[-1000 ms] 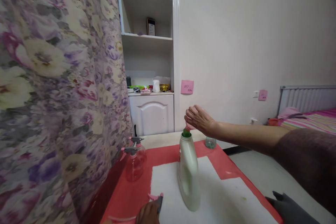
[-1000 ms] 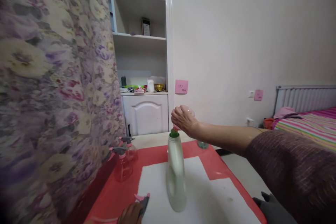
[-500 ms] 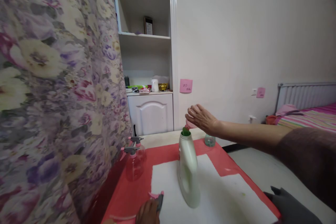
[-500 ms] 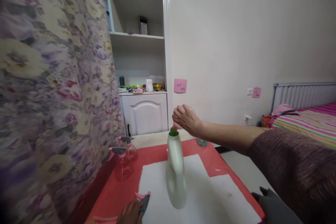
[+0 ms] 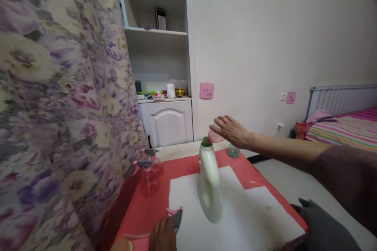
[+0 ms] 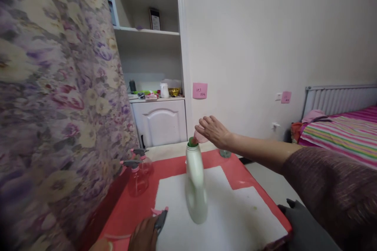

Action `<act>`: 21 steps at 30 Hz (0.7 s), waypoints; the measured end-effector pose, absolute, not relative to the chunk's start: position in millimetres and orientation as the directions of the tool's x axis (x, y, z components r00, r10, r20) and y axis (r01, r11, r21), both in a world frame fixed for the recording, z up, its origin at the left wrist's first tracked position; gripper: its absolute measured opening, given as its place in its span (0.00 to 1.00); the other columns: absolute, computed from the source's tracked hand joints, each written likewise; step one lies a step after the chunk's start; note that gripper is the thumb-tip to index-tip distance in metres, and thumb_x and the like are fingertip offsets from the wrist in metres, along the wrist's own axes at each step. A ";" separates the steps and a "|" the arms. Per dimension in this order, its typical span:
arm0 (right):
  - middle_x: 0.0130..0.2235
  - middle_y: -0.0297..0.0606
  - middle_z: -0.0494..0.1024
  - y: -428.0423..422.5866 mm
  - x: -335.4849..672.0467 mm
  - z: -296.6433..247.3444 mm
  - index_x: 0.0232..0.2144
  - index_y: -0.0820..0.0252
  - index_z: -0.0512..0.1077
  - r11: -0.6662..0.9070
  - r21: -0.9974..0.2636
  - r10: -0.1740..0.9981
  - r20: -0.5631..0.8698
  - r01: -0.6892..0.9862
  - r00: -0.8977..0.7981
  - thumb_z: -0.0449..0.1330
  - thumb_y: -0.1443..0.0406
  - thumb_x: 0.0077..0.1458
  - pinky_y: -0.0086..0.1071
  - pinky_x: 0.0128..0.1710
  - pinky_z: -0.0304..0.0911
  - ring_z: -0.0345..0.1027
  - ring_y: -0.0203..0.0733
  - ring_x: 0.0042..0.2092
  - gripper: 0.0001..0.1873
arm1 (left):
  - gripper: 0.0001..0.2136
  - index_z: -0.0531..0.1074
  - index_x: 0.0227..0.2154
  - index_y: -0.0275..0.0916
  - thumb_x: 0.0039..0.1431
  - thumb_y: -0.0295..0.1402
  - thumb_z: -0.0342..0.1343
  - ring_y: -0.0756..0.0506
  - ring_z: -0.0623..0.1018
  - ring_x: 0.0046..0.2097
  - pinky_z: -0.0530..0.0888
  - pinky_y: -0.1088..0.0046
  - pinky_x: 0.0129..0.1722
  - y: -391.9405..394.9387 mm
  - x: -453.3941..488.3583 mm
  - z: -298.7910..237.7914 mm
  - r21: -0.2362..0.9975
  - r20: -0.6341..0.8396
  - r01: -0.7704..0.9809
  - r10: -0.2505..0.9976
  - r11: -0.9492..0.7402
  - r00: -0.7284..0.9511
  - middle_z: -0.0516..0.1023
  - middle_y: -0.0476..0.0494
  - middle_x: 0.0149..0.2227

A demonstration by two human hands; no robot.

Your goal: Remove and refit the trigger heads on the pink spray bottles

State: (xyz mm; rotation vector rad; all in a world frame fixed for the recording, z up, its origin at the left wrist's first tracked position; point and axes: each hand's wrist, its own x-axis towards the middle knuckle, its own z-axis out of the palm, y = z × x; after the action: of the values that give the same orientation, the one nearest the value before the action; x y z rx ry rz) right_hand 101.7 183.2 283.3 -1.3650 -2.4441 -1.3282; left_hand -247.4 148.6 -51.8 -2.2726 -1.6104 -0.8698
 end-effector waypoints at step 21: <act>0.62 0.50 0.63 71.7 147.3 -38.1 0.60 0.54 0.55 0.214 -0.971 0.975 0.206 0.103 -0.082 0.73 0.58 0.36 0.53 0.64 0.50 0.55 0.59 0.65 0.51 | 0.19 0.72 0.49 0.35 0.60 0.18 0.43 0.42 0.73 0.52 0.67 0.66 0.54 132.4 -232.9 -24.3 0.114 0.347 0.964 0.919 -0.240 0.188 0.76 0.38 0.50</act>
State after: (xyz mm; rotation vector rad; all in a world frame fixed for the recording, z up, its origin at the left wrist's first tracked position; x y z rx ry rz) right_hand 147.3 71.7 -38.1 -1.0951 -1.4353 1.0456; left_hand -232.9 132.4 -24.3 -2.3178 -1.8500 -0.5256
